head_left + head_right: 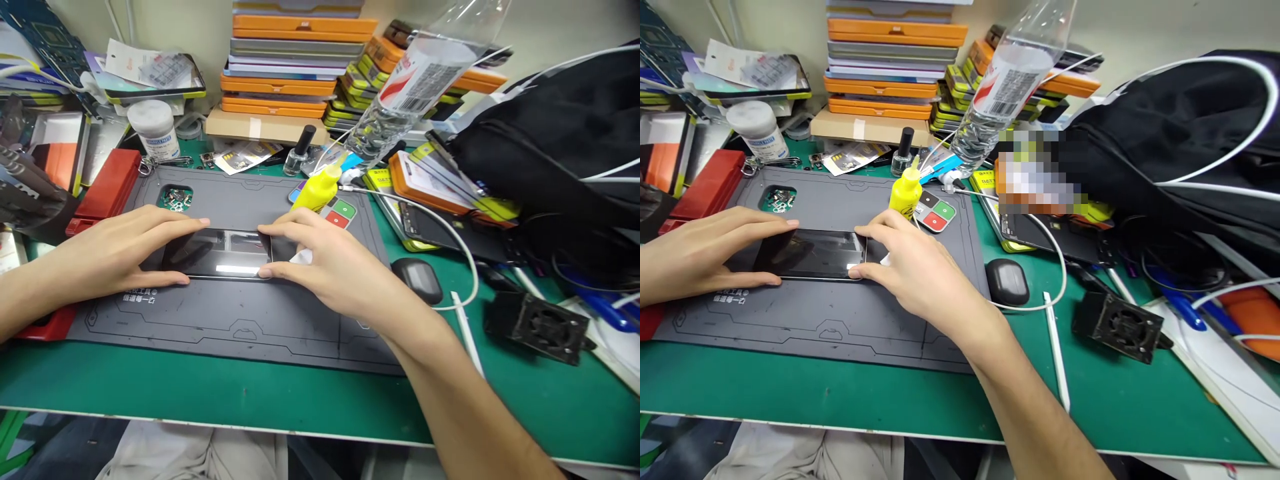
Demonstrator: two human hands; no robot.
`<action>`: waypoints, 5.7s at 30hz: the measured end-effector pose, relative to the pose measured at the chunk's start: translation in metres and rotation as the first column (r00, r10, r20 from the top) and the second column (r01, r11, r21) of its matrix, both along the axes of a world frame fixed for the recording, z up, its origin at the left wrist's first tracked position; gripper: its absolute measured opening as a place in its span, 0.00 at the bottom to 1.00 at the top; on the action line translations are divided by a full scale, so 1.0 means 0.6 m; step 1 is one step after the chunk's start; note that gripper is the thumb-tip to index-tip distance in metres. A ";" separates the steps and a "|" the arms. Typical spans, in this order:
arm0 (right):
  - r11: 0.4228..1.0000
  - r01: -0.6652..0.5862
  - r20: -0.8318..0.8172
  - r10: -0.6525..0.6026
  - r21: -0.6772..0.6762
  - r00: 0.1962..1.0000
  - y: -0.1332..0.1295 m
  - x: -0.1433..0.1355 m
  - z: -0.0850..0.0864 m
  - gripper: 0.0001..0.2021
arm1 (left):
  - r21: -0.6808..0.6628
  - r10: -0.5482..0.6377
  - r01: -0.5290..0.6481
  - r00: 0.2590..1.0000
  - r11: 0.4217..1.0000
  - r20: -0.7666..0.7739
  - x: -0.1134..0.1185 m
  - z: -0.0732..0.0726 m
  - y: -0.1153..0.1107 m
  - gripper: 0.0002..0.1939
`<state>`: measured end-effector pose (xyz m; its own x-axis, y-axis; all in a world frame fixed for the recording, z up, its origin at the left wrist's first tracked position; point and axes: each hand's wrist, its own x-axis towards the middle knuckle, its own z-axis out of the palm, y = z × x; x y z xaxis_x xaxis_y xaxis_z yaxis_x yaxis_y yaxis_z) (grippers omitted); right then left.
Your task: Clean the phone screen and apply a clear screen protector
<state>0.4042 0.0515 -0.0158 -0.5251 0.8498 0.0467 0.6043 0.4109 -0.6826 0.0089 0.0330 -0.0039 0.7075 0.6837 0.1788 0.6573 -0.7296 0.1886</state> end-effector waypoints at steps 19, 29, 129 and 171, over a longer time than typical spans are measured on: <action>0.998 0.062 0.003 -0.062 -0.006 0.998 -0.004 -0.009 -0.006 0.26 | -0.086 -0.025 0.029 0.999 0.996 0.041 -0.003 -0.002 0.007 0.41; 0.994 0.087 0.082 -0.093 0.070 0.992 -0.020 -0.022 -0.008 0.26 | -0.045 -0.019 0.019 1.000 0.999 0.012 -0.001 0.001 0.004 0.39; 0.939 -0.194 0.409 0.064 0.284 0.910 -0.017 -0.009 0.022 0.33 | 0.025 -0.121 0.121 0.993 0.992 0.003 -0.009 -0.001 -0.005 0.41; 0.856 -0.171 0.180 0.093 0.487 0.979 -0.011 0.016 -0.004 0.20 | -0.320 0.197 -0.180 0.980 0.930 0.024 0.017 0.007 0.009 0.59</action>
